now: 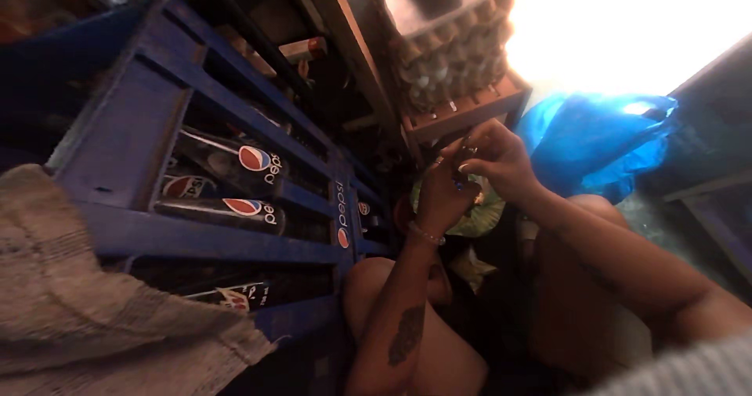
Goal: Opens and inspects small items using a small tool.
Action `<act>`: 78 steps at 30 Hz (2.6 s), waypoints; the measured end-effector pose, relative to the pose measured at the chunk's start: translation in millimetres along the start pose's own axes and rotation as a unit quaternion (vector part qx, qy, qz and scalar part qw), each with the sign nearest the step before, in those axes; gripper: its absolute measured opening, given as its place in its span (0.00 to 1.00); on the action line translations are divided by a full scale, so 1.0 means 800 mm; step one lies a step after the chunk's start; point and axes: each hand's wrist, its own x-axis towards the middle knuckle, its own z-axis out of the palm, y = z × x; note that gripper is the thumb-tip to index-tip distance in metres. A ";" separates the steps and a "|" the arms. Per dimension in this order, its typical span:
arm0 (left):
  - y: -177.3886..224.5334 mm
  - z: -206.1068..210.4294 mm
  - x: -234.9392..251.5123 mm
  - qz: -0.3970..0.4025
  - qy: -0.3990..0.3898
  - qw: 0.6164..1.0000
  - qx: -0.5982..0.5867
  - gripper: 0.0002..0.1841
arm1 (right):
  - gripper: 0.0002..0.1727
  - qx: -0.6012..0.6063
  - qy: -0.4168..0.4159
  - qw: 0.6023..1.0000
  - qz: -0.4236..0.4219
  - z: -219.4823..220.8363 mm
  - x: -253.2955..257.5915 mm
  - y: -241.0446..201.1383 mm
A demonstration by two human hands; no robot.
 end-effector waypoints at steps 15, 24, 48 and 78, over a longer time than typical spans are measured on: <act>-0.001 -0.003 0.002 -0.003 0.050 0.989 0.139 0.22 | 0.20 -0.009 0.011 1.000 0.015 0.000 0.000 0.002; -0.012 -0.008 0.008 0.005 -0.074 0.996 -0.041 0.17 | 0.17 -0.005 0.001 0.999 0.040 -0.005 0.000 -0.005; 0.000 -0.005 -0.003 -0.008 -0.043 0.962 -0.270 0.02 | 0.19 -0.011 -0.027 0.998 0.058 -0.017 0.003 -0.007; -0.011 -0.015 -0.003 -0.008 -0.297 0.878 -0.374 0.04 | 0.18 0.067 -0.021 0.994 0.087 -0.019 0.005 -0.011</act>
